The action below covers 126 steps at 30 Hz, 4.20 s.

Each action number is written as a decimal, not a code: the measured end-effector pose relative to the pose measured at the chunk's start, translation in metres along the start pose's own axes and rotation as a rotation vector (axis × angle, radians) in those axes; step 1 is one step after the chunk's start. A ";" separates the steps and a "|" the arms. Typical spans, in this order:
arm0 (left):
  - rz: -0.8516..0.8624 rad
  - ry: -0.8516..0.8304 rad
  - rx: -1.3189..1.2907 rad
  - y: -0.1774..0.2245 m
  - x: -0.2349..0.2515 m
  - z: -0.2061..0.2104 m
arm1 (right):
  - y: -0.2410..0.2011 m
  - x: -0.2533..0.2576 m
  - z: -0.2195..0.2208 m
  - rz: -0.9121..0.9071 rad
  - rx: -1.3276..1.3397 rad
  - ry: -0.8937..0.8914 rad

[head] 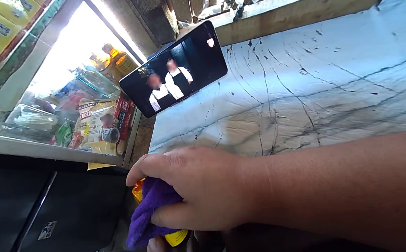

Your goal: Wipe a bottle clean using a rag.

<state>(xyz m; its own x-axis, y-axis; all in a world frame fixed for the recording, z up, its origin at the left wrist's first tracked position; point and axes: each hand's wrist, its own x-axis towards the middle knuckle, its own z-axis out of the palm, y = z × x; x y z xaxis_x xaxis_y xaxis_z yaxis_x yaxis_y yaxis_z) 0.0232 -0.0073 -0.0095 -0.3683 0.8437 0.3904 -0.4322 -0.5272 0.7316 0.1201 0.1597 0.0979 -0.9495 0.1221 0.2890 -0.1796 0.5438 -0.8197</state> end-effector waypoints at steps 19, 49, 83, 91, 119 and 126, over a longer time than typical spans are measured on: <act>-0.024 0.036 -0.164 -0.008 -0.028 -0.056 | 0.002 -0.003 0.011 -0.086 -0.311 -0.081; -0.021 0.049 -0.029 -0.002 -0.013 -0.015 | -0.002 -0.001 0.003 -0.050 -0.190 -0.099; 0.030 0.013 -0.019 0.005 -0.001 0.000 | -0.001 0.000 -0.001 -0.027 -0.075 -0.004; 0.019 -0.004 -0.046 0.001 -0.006 -0.004 | -0.001 -0.001 0.001 -0.018 -0.098 -0.007; 0.158 0.086 0.154 -0.014 -0.028 -0.049 | 0.005 -0.001 0.005 -0.027 -0.181 -0.021; 0.188 0.179 0.130 0.000 0.006 0.003 | -0.002 0.000 0.004 -0.011 -0.217 -0.136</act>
<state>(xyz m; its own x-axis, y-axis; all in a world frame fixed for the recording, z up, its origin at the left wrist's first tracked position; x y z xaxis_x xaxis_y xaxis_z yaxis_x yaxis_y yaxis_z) 0.0233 -0.0023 -0.0055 -0.5761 0.6955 0.4293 -0.2384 -0.6454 0.7257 0.1196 0.1552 0.0977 -0.9764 0.0104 0.2158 -0.1443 0.7119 -0.6873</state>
